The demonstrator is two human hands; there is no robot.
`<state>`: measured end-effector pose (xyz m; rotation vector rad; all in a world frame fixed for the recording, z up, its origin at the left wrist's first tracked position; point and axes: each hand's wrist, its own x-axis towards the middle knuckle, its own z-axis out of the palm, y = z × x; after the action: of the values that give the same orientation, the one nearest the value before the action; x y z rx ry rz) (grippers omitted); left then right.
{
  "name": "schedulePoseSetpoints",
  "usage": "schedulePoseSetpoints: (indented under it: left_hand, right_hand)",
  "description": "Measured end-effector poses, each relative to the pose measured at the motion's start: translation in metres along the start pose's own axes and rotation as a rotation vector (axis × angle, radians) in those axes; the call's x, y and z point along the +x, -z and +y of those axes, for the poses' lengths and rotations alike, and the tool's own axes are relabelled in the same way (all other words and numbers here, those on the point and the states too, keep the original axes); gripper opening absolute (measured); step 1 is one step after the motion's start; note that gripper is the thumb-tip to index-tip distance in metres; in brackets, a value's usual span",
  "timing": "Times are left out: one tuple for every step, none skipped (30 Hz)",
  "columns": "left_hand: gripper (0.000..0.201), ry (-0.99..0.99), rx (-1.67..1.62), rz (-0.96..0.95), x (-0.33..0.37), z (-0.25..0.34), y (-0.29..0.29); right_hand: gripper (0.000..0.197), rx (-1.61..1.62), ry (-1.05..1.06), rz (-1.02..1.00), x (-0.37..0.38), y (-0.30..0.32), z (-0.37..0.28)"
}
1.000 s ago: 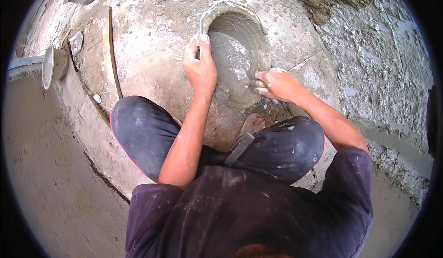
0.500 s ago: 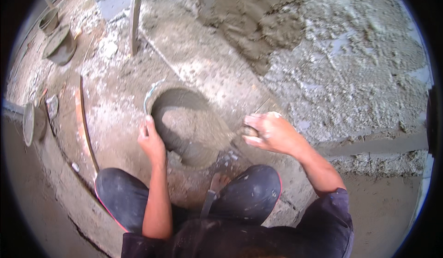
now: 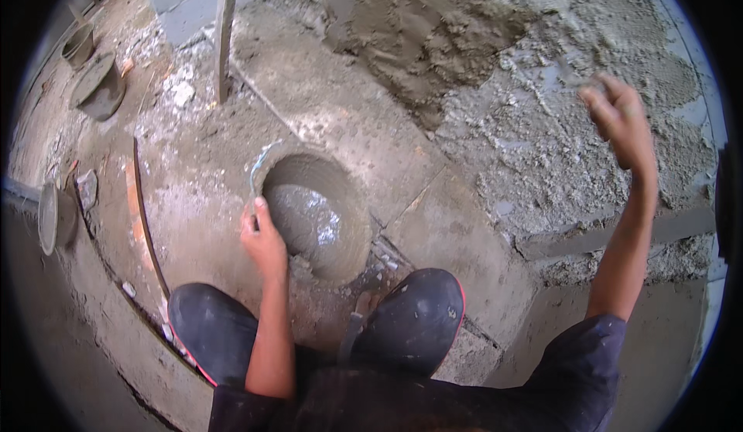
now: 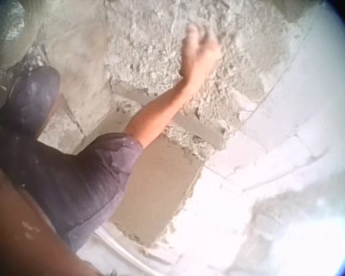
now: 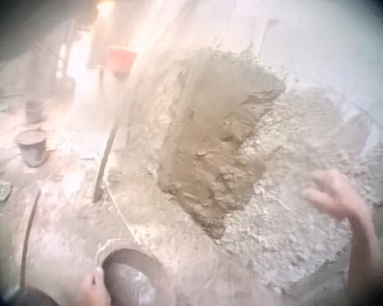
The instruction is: The person applies wet plaster from a small bucket onto a concrete block wall using a trowel, spreading and smoothing the material across the surface while seated on the floor.
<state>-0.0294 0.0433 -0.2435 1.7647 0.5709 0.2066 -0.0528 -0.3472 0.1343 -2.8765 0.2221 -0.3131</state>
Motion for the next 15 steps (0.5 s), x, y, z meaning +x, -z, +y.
schedulePoseSetpoints:
  left_hand:
    - [0.052,-0.065,-0.021,0.001,-0.001,-0.001,0.0]
    - [0.05,-0.12,-0.034,-0.012,-0.006,0.001,-0.004]
    - [0.05,-0.169,-0.011,-0.045,-0.016,0.008,-0.008]
    - [0.051,-0.182,-0.032,-0.041,-0.016,-0.004,-0.008]
    - [0.051,-0.175,-0.037,-0.081,-0.023,0.003,-0.011]
    - [0.051,-0.194,-0.093,-0.09,-0.028,0.006,-0.014]
    - [0.052,-0.214,-0.093,-0.086,-0.028,0.006,-0.012]
    - [0.052,-0.233,-0.106,-0.087,-0.029,0.007,-0.01]
    - [0.052,-0.25,-0.123,-0.096,-0.033,0.008,-0.009]
    - [0.049,-0.239,-0.087,-0.069,-0.035,0.01,-0.008]
    - [0.048,-0.221,-0.1,-0.083,-0.037,0.011,-0.004]
    - [0.047,-0.204,-0.112,-0.094,-0.038,0.012,-0.001]
    - [0.046,-0.187,-0.123,-0.109,-0.039,0.012,0.001]
    - [0.045,-0.22,-0.107,-0.093,-0.039,0.009,0.0]
    - [0.044,-0.248,-0.09,-0.059,-0.037,0.004,0.001]
  right_hand:
    - [0.035,-0.1,-0.021,-0.119,-0.007,-0.035,-0.009]
    - [0.035,-0.219,-0.045,-0.235,-0.02,-0.061,-0.019]
    - [0.033,-0.162,0.065,-0.33,-0.032,-0.098,-0.019]
    - [0.032,-0.072,0.181,-0.423,-0.052,-0.145,-0.018]
    - [0.028,-0.105,0.3,-0.396,-0.072,-0.187,-0.013]
    - [0.025,-0.143,0.424,-0.338,-0.086,-0.229,-0.01]
    - [0.025,-0.235,0.406,-0.376,-0.091,-0.27,-0.014]
    - [0.024,-0.339,0.387,-0.411,-0.094,-0.308,-0.02]
    - [0.023,-0.301,0.373,-0.421,-0.098,-0.343,-0.022]
    - [0.023,-0.264,0.365,-0.425,-0.1,-0.373,-0.027]
    - [0.024,-0.379,0.466,-0.522,-0.103,-0.393,-0.037]
    - [0.025,-0.308,0.582,-0.432,-0.112,-0.394,-0.038]
    - [0.026,-0.238,0.689,-0.339,-0.121,-0.393,-0.036]
    - [0.027,-0.244,0.627,-0.411,-0.119,-0.39,-0.028]
    - [0.027,-0.246,0.583,-0.485,-0.105,-0.365,-0.039]
